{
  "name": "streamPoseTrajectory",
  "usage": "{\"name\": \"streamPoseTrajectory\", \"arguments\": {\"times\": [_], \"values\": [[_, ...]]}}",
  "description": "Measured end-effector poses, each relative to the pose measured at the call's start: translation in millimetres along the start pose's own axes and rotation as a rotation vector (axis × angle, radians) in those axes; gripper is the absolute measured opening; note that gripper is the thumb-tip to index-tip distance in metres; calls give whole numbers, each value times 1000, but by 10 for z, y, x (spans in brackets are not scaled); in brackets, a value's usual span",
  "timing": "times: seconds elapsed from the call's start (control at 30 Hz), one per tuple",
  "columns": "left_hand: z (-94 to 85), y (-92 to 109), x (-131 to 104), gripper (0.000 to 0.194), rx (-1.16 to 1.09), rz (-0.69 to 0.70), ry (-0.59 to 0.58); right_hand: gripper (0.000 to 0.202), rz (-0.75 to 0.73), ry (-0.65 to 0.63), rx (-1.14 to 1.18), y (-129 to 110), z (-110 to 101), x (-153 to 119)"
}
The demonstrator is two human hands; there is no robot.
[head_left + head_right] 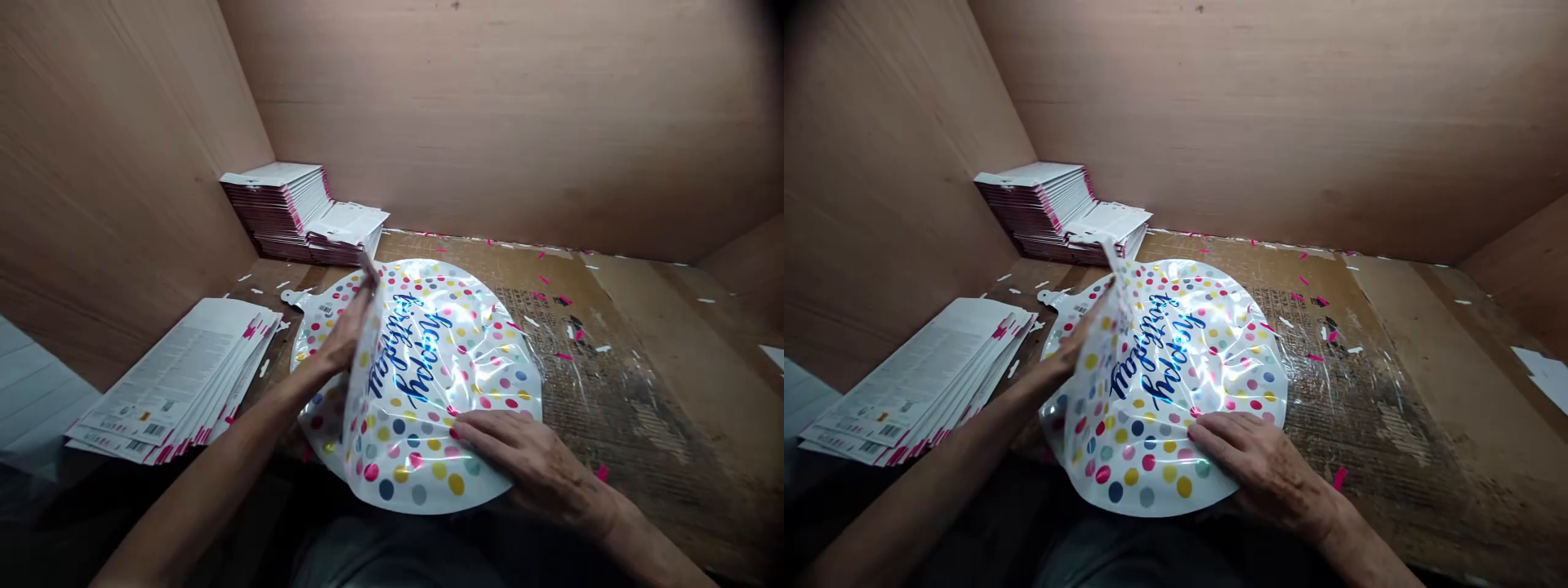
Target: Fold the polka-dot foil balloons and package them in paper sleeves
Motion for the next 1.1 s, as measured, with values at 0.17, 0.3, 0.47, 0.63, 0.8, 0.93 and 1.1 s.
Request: {"name": "streamPoseTrajectory", "arguments": {"times": [0.17,0.3,0.47,0.63,0.8,0.93,1.1], "values": [[857,444,109,78,265,155,-254,66,38,-82,-105,-93,174,-135],[1287,434,-10,79,491,199,-296,73,53,-196,-117,-126,307,-193],[1444,358,-5,81,533,160,-301,70,-10,-80,0,-119,149,-109],[1251,562,55,62,473,204,-277,45,38,185,187,301,-267,360],[813,777,-422,50,439,275,-142,46,328,262,-6,1171,-269,1412],[701,522,-1124,72,596,162,15,51,271,47,-119,1497,250,2018],[947,296,-1661,89,618,175,-58,52,424,-47,-113,1946,731,1918]]}}
Point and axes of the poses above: each hand's wrist, its own x-axis towards the middle knuckle, its own z-axis out of the palm, y = z × x, the point moved 9 cm from there along x, towards the middle knuckle
